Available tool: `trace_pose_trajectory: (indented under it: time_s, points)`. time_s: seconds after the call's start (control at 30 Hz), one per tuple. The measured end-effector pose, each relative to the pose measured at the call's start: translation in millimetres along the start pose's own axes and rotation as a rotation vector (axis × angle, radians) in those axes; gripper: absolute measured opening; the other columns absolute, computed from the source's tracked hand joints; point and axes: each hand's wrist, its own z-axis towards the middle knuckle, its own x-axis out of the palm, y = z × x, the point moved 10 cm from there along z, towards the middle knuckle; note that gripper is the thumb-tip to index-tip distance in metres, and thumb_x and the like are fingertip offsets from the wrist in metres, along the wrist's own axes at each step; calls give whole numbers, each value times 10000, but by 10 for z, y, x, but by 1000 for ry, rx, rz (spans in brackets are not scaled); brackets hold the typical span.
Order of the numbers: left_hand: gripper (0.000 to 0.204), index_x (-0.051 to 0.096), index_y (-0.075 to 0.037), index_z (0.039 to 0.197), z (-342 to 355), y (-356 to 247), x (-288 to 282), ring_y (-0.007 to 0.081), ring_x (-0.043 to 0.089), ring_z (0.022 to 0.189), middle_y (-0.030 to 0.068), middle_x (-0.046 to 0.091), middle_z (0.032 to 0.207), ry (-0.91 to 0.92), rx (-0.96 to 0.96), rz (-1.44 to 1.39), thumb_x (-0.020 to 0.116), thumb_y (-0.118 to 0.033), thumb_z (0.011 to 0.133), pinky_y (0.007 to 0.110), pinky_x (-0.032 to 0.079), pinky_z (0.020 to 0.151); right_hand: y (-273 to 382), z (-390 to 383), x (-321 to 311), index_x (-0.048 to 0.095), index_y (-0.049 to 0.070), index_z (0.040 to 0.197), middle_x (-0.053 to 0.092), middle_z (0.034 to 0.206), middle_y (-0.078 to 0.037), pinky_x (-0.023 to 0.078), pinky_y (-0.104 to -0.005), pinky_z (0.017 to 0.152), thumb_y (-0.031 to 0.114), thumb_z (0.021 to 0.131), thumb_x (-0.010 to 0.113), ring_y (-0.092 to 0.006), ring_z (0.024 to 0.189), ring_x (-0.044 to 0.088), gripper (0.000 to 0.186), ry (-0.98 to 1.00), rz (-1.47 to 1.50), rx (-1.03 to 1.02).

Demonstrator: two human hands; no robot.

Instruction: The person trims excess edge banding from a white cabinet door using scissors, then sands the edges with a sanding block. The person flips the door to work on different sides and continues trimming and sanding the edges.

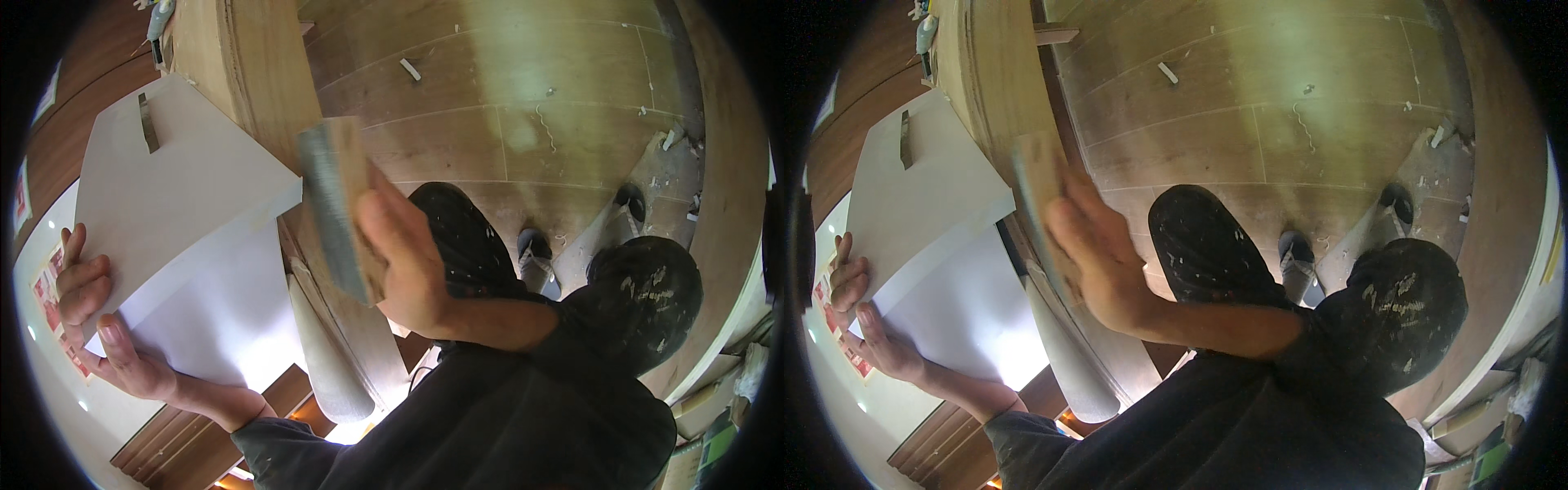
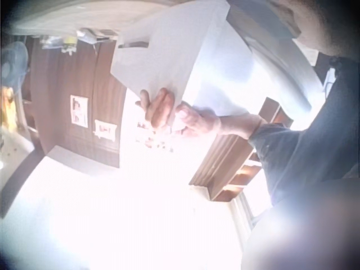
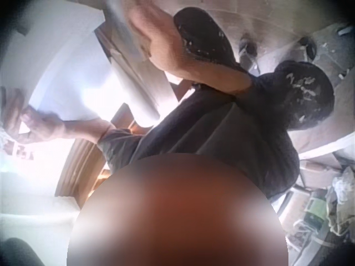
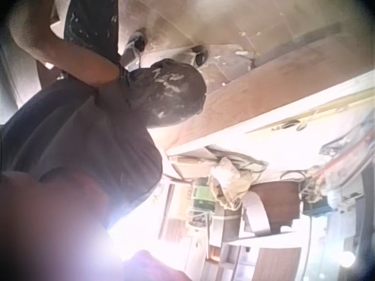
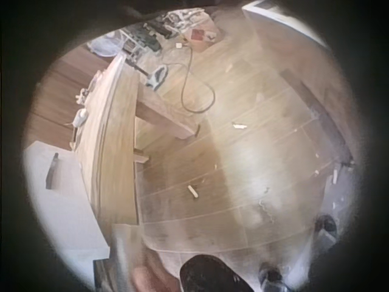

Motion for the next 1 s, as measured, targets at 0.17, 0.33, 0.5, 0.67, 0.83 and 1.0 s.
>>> trace_pose_trajectory:
  time_s: [0.17,0.33,0.5,0.67,0.83,1.0]
  points:
    - [268,659,-46,1104,22,-22,33,468,511,1349,189,678,1161,57,23,-14,548,-266,1000,675,251,1212,109,407,145,302,-56,1578,458,1499,-148,316,-325,1152,242,1118,415,-184,1348,448,560,115,-231,-252]
    - [255,664,-53,1063,3,-8,40,458,534,1327,178,679,1122,22,-2,-27,566,-268,967,667,242,1217,32,191,-15,316,-69,1566,480,1510,-162,328,-314,1152,236,1118,391,-189,1362,466,547,-31,-215,-183]
    - [232,660,-45,1057,13,-18,33,451,522,1344,182,674,1138,33,3,-43,571,-245,984,660,238,1222,-46,412,81,354,-42,1563,532,1420,-186,350,-330,1126,289,1113,417,-217,1341,476,562,-2,-355,-220]
    - [230,655,-45,1035,3,-36,57,443,533,1335,173,675,1125,28,2,-20,570,-252,982,660,246,1219,-33,393,37,351,-74,1547,553,1328,-180,375,-364,1084,290,1114,418,-234,1228,518,570,-23,-216,-206]
    - [293,658,-64,1005,52,-29,27,452,573,1278,152,685,1046,-16,-32,33,594,-338,923,666,256,1207,-1,294,103,342,-105,1527,552,1276,-192,376,-393,1079,287,1118,404,-281,1186,530,569,-29,-495,-292]
    - [275,656,-66,1022,42,-11,21,449,564,1293,154,685,1076,7,-17,42,586,-319,940,666,261,1210,54,415,36,342,-74,1543,533,1375,-218,345,-384,1137,280,1122,391,-297,1291,515,552,-34,-280,-271]
